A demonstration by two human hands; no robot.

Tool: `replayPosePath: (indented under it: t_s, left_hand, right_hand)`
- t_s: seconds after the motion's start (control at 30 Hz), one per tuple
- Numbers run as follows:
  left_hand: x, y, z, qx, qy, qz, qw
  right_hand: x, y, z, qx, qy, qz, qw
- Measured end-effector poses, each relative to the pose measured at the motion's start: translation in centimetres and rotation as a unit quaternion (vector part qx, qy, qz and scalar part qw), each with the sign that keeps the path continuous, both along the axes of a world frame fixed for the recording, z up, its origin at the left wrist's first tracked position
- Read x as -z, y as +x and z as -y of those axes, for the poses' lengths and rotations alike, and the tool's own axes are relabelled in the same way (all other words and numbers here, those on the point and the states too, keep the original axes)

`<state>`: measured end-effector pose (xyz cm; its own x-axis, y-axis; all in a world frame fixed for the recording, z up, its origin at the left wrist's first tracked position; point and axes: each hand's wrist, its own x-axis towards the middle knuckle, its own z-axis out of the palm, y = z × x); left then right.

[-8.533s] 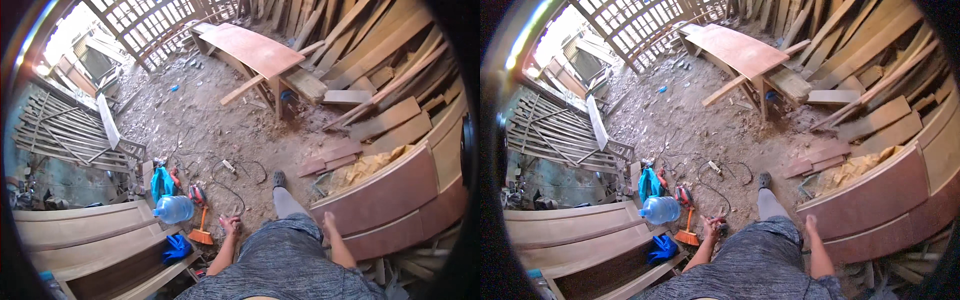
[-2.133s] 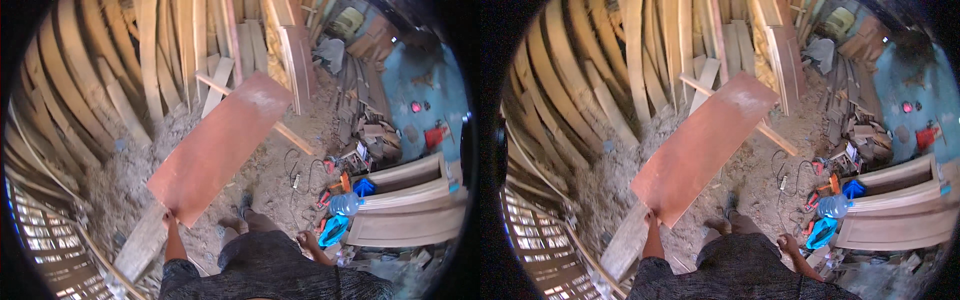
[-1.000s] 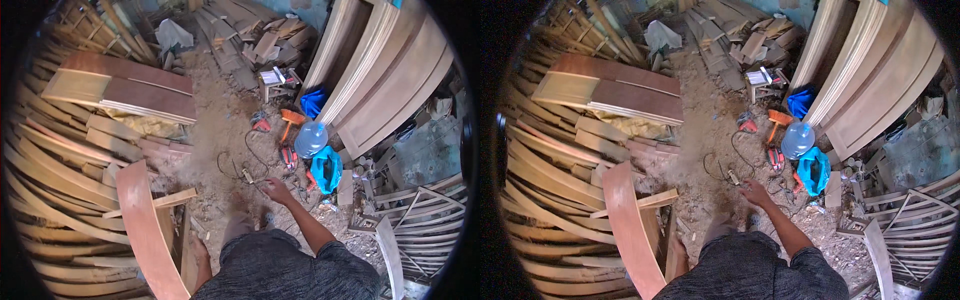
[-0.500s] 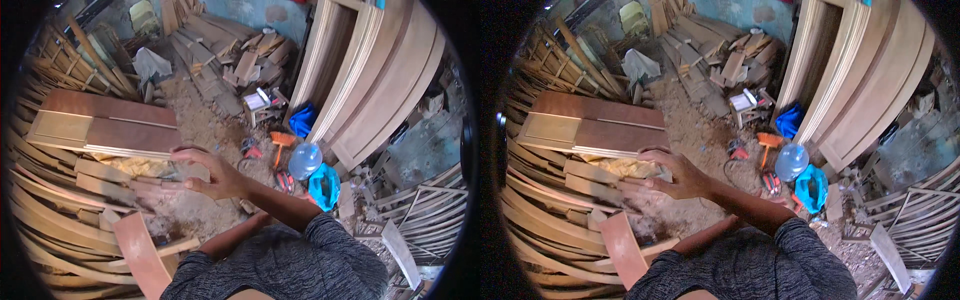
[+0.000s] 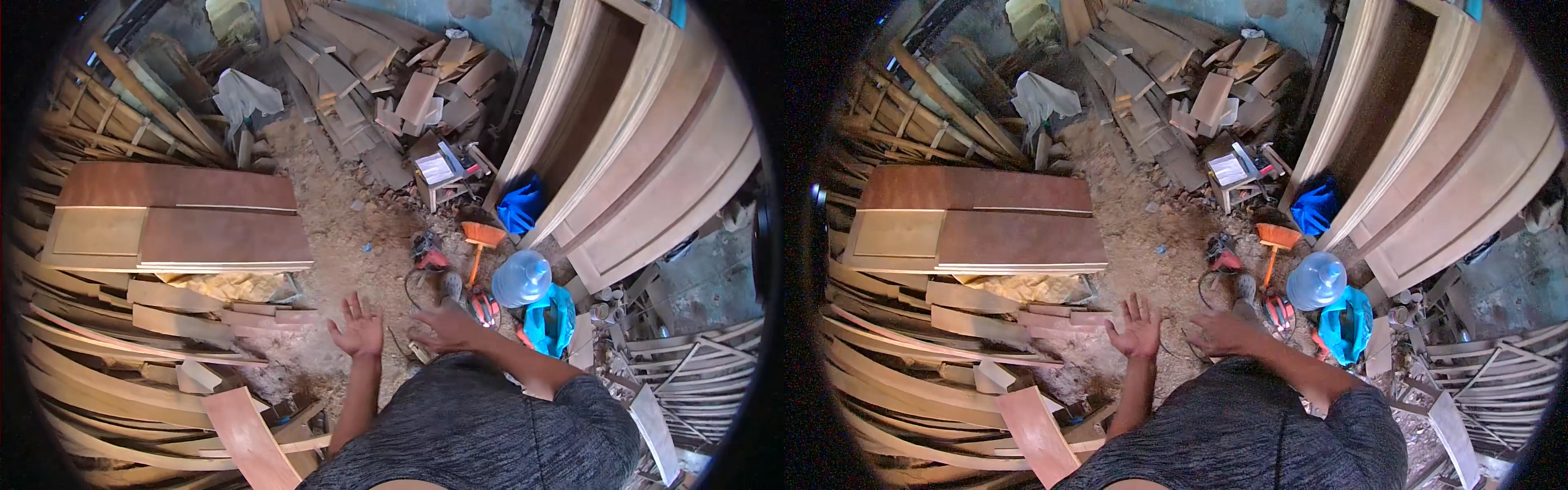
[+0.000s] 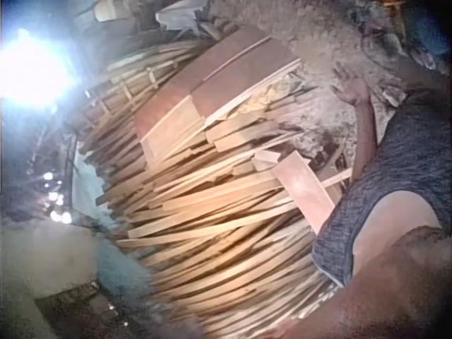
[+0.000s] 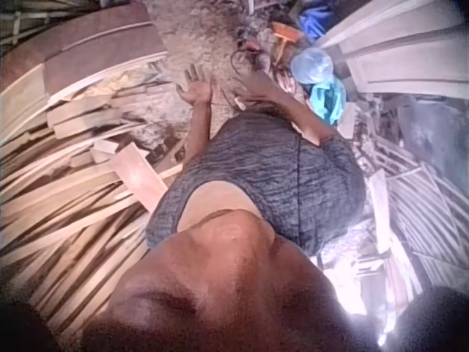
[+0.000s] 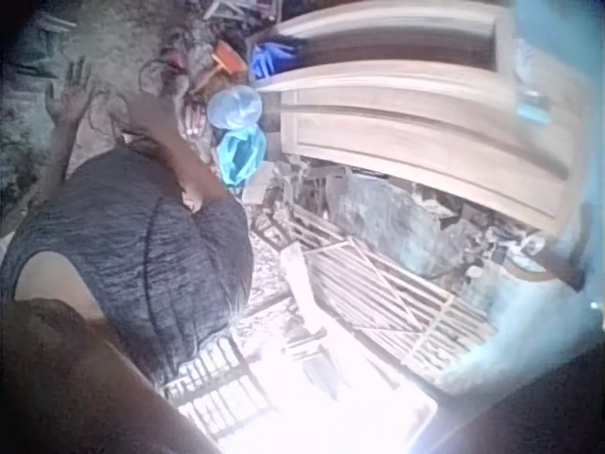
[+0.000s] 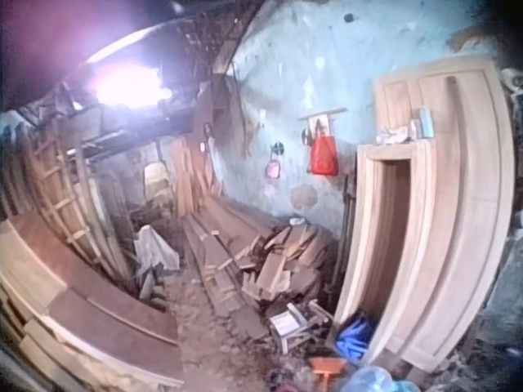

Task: The person cuts a wooden board with a circular saw, moves wood pieces, and places a board on a workbench. Then, the person measures and marks the wooden board with a measuring tape, square ruler, and pen before cutting it with the circular saw.

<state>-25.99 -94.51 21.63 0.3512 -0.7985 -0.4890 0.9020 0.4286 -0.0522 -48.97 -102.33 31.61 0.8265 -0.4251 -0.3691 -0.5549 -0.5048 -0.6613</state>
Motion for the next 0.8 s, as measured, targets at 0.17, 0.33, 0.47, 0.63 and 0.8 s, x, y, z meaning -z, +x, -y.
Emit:
replayPosePath:
  t_s: [0.17,0.33,0.47,0.63,0.8]
  left_hand:
    - [10.1,4.7,14.1,0.085,0.107,0.162,0.977]
    - [13.9,2.4,33.5,0.401,0.261,0.355,0.803]
    - [13.2,5.7,41.4,0.339,0.304,0.415,0.788]
    - [12.0,6.0,51.8,0.394,0.216,0.611,0.652]
    - [17.4,14.3,55.4,0.466,0.154,0.871,0.031]
  right_hand:
    - [3.9,12.0,6.4,-0.188,-0.156,0.443,0.863]
    - [20.8,15.5,24.1,-0.295,-0.147,0.281,0.901]
    - [18.3,10.6,39.7,0.027,-0.090,0.268,0.959]
    - [5.8,11.1,40.8,0.032,0.054,0.486,0.871]
    - [-1.0,18.4,36.8,-0.114,-0.010,0.670,0.733]
